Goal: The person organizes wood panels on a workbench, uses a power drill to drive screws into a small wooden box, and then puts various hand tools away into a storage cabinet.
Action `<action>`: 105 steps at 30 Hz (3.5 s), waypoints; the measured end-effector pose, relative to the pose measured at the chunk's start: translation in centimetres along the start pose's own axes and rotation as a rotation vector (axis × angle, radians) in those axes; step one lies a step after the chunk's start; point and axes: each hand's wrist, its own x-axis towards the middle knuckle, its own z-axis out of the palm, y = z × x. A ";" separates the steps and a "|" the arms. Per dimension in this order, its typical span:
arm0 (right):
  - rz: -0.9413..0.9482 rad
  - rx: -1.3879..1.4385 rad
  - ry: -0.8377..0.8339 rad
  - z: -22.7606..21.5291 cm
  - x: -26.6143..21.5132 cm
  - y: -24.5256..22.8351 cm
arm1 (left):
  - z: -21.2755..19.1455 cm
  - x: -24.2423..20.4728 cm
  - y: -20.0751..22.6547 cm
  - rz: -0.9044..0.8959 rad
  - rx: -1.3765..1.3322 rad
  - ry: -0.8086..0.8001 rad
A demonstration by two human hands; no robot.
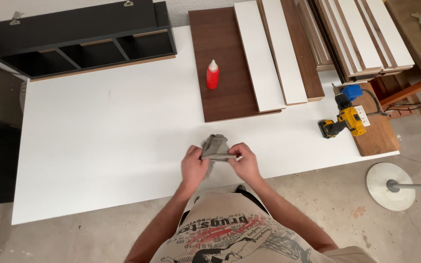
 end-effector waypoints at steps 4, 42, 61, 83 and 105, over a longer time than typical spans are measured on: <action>0.184 -0.291 -0.121 1.2 0.1 -2.0 | 1.9 0.4 -0.3 0.302 0.267 0.354; -0.328 -0.197 -0.370 4.2 -0.1 -8.3 | -2.3 1.2 5.9 -0.569 -1.371 0.066; 0.347 -0.374 -0.697 -1.6 10.0 -13.6 | -6.8 6.4 4.9 1.086 0.446 -0.339; 0.459 0.476 -0.490 -2.8 4.2 -1.8 | -3.8 9.7 -3.0 -0.482 -0.635 0.004; 0.578 -0.545 -0.775 5.5 5.1 7.6 | -22.1 11.6 -30.8 -0.571 -1.111 0.867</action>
